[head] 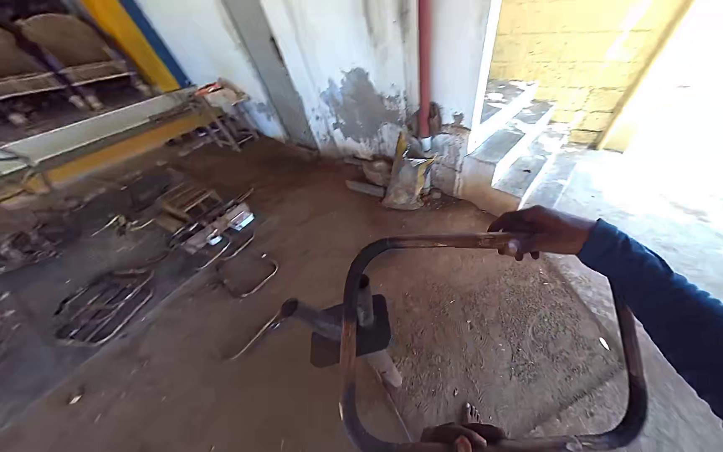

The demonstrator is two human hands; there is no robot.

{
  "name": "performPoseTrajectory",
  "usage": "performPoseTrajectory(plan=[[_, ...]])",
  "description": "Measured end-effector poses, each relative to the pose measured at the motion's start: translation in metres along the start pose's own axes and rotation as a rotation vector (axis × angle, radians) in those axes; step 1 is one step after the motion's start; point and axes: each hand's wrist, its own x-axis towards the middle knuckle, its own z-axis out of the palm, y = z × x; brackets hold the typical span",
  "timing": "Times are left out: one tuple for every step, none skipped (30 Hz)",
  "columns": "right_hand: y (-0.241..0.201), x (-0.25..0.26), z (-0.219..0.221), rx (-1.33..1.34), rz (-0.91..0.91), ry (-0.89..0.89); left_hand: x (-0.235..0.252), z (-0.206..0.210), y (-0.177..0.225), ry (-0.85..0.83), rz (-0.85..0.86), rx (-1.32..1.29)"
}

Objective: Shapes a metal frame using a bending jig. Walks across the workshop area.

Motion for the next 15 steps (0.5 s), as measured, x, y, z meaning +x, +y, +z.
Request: performPoseTrajectory(plan=[[-0.002, -0.019, -0.001, -0.027, 0.057, -0.012, 0.002, 0.005, -0.003, 0.026, -0.065, -0.022], [-0.001, -0.038, -0.001, -0.072, 0.094, -0.002, 0.002, 0.015, -0.003, 0.109, -0.158, -0.036], [0.002, -0.058, 0.000, -0.107, 0.111, 0.026, 0.000, 0.019, -0.006, 0.179, -0.282, -0.001], [0.006, -0.079, 0.003, -0.125, 0.126, 0.073, -0.003, 0.012, -0.014, 0.169, -0.413, 0.069], [0.010, -0.099, 0.006, -0.153, 0.146, 0.137, -0.005, 0.007, -0.021, 0.135, -0.525, 0.177], [0.010, -0.120, 0.012, -0.208, 0.186, 0.223, -0.005, 0.005, -0.023, 0.087, -0.618, 0.305], [0.006, -0.138, 0.019, -0.313, 0.251, 0.331, -0.004, 0.006, -0.021, 0.032, -0.666, 0.387], [-0.004, -0.155, 0.029, -0.442, 0.333, 0.446, -0.002, 0.009, -0.017, -0.012, -0.629, 0.430], [-0.017, -0.169, 0.044, -0.571, 0.386, 0.564, 0.001, 0.015, -0.013, -0.050, -0.522, 0.443], [-0.031, -0.180, 0.066, -0.667, 0.390, 0.671, 0.005, 0.023, -0.008, -0.082, -0.378, 0.436], [-0.048, -0.188, 0.093, -0.712, 0.354, 0.739, 0.013, 0.032, -0.002, -0.106, -0.250, 0.396], [-0.063, -0.195, 0.125, -0.698, 0.302, 0.761, 0.022, 0.041, 0.004, -0.113, -0.169, 0.313], [-0.076, -0.200, 0.156, -0.632, 0.248, 0.732, 0.031, 0.051, 0.010, -0.089, -0.133, 0.204], [-0.086, -0.205, 0.186, -0.544, 0.202, 0.677, 0.037, 0.062, 0.014, 0.006, -0.133, 0.085], [-0.089, -0.211, 0.212, -0.450, 0.188, 0.626, 0.041, 0.071, 0.017, 0.143, -0.173, -0.037]])
